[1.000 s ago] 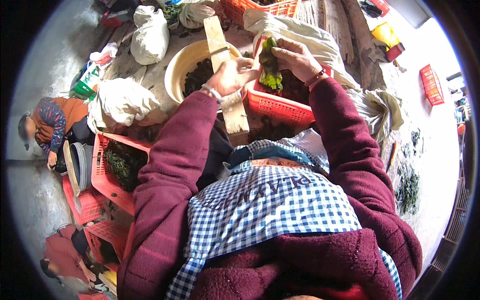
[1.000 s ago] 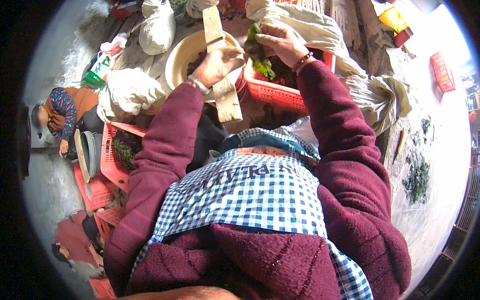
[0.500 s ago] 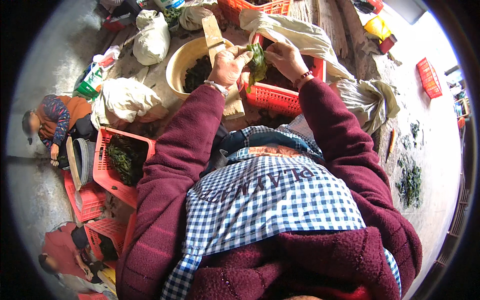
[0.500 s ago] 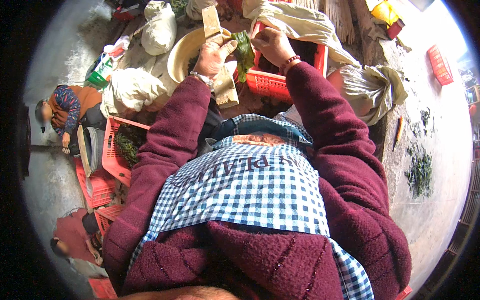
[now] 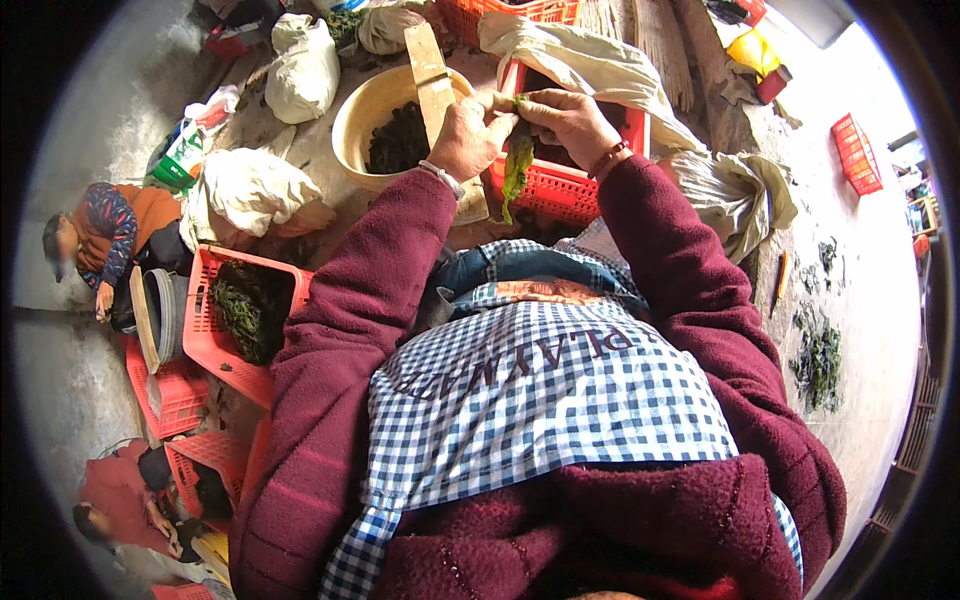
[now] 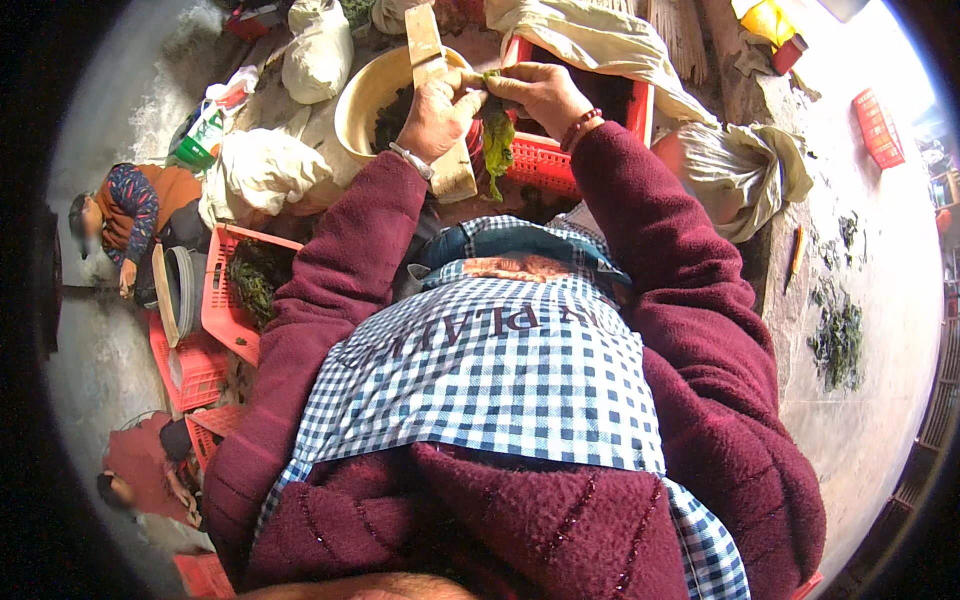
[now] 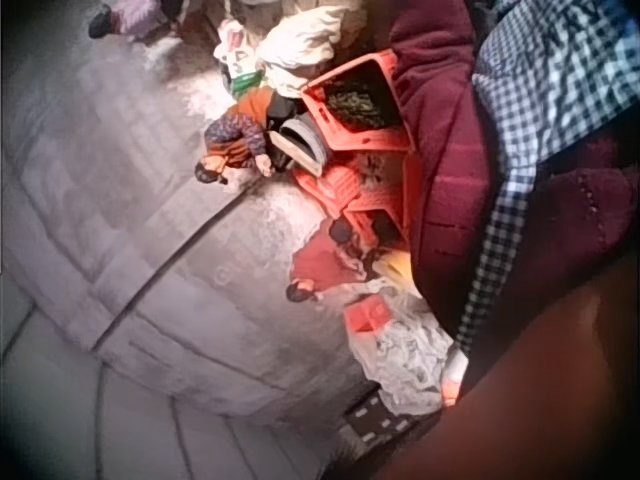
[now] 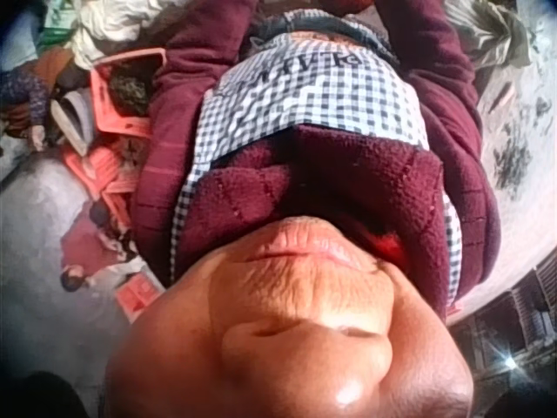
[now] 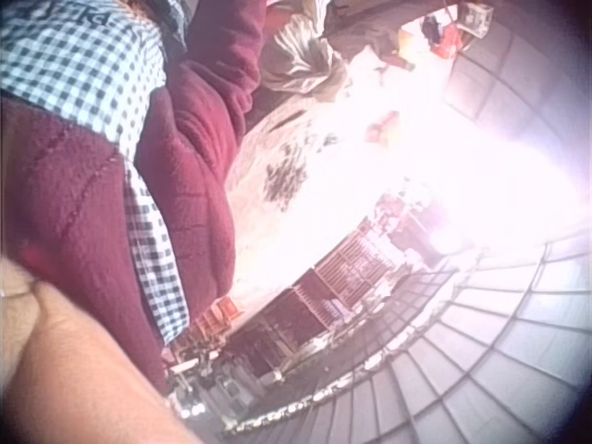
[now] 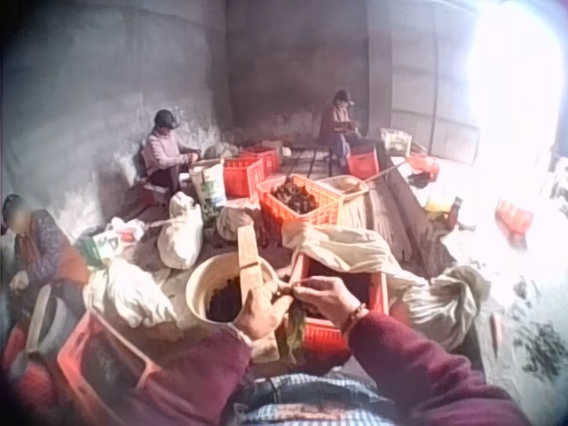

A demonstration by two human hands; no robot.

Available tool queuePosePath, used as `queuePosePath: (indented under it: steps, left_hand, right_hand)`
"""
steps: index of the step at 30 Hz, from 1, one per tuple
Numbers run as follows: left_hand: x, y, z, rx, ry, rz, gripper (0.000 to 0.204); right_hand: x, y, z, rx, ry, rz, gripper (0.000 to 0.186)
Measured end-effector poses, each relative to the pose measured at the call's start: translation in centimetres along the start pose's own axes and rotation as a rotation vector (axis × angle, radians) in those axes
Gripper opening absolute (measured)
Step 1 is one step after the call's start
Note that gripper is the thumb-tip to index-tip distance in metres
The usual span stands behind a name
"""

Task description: The person sits on the floor and repeatedly picks up green leaves from a red basket, strips or tears them by hand, and places the processed pieces into a white bowl. The person handles leaves one at a time and continues the same motion throughout the clip.

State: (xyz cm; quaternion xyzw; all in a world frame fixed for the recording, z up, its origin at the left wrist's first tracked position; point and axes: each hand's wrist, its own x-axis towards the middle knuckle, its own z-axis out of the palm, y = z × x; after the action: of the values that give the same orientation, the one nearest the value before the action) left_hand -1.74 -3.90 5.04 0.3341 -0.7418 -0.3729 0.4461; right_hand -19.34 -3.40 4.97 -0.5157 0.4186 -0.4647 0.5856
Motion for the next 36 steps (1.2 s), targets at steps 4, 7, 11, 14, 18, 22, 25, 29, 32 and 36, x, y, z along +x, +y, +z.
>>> queuePosePath:
  steps: [4,7,11,14,18,22,25,29,32,36]
  left_hand:
    - [0.6,-0.6,0.1,-0.266,0.115,-0.161,0.014]
    - [0.2,-0.7,-0.8,0.156,0.267,-0.120,0.017]
    - [-1.8,-0.2,-0.8,0.010,-0.221,-0.240,0.016]
    - [-3.5,-0.6,1.6,-0.597,-0.520,-0.697,0.039]
    - [-3.3,-3.9,3.5,-1.433,-0.476,-0.603,0.050]
    - [-2.9,-7.4,3.3,-1.497,0.002,-0.832,0.036]
    - [-2.6,-8.2,2.1,-1.559,0.228,-0.848,0.024]
    - [-2.8,-8.0,0.7,-1.388,0.309,-0.876,0.026]
    - [-3.0,-8.6,0.1,-1.411,0.297,-0.792,0.027]
    - [-3.4,-10.6,-1.1,-1.625,0.082,-0.692,0.028]
  right_hand:
    - [0.4,0.7,0.3,0.130,0.029,0.038,0.021]
    - [0.7,0.8,0.3,0.150,0.081,-0.023,0.018]
    - [0.9,0.8,0.4,0.068,0.098,-0.067,0.019]
    - [0.9,1.0,0.9,0.039,0.103,-0.083,0.019]
    - [0.0,1.6,1.2,-0.002,0.166,-0.005,0.019]
    - [-1.8,2.7,1.4,-0.073,0.090,-0.041,0.021]
    - [-3.3,3.5,0.9,-0.049,0.036,0.009,0.020]
    - [-4.4,4.0,-0.7,0.090,0.042,0.105,0.020]
    - [-5.1,4.3,-1.9,0.151,0.034,0.099,0.018]
    - [-5.9,4.6,-2.9,0.252,0.063,0.112,0.017]
